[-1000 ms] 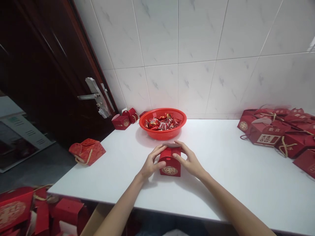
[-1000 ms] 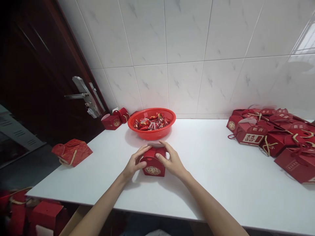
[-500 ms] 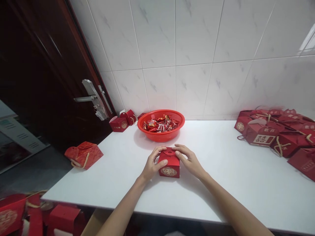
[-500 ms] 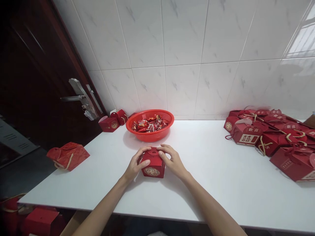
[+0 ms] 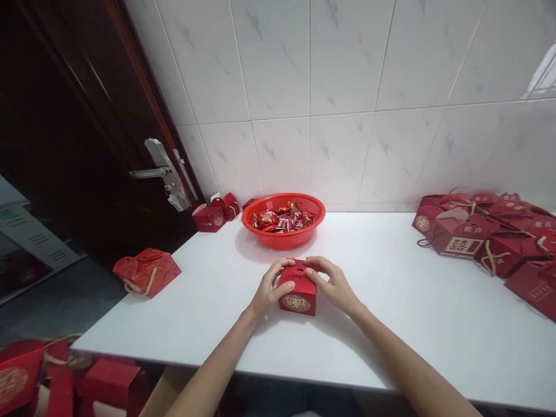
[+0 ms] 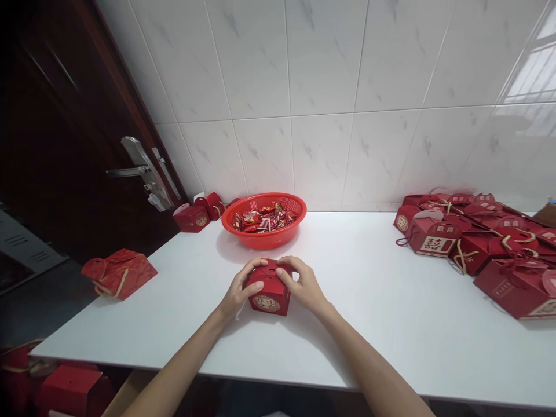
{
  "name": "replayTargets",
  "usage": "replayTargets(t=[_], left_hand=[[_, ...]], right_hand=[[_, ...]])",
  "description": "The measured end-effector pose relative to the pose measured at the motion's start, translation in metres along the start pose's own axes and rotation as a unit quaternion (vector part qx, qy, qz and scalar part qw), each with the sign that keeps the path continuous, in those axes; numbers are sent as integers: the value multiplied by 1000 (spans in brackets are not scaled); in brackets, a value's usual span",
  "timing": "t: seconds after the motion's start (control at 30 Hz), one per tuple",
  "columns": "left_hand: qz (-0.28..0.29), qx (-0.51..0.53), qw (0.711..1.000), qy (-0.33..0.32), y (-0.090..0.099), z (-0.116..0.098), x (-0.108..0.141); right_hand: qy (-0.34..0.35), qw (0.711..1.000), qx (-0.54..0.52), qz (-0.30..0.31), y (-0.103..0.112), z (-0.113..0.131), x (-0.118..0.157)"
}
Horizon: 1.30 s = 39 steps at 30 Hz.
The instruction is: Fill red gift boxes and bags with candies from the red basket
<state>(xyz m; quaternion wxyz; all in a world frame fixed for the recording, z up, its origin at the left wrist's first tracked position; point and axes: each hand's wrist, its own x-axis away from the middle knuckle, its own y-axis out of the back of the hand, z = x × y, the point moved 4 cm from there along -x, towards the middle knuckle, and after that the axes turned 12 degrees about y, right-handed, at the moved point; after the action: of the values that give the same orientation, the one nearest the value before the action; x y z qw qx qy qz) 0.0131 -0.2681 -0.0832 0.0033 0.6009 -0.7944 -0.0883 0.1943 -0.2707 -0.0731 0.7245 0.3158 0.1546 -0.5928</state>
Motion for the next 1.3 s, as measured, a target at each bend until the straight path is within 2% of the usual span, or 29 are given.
replayTargets(t=[0.2, 0.47, 0.9, 1.03, 1.1, 1.2, 1.3], left_hand=[[4, 7, 1000, -3, -1, 5, 0], [-1, -42, 999, -24, -2, 6, 5], [1, 15, 999, 37, -7, 6, 4], [-3, 5, 999, 42, -7, 7, 4], [-5, -16, 999, 34, -9, 6, 3], [-13, -60, 998, 17, -13, 2, 0], [-16, -77, 997, 12, -16, -3, -3]], right_hand=[[-15, 999, -24, -24, -1, -3, -2], [-35, 998, -39, -29, 0, -3, -3], [-34, 998, -52, -23, 3, -7, -3], [-6, 1000, -1, -15, 3, 0, -5], [24, 999, 45, 6, 6, 10, -6], [54, 989, 116, 78, 10, 25, -7], [63, 960, 216, 166, 11, 35, -4]])
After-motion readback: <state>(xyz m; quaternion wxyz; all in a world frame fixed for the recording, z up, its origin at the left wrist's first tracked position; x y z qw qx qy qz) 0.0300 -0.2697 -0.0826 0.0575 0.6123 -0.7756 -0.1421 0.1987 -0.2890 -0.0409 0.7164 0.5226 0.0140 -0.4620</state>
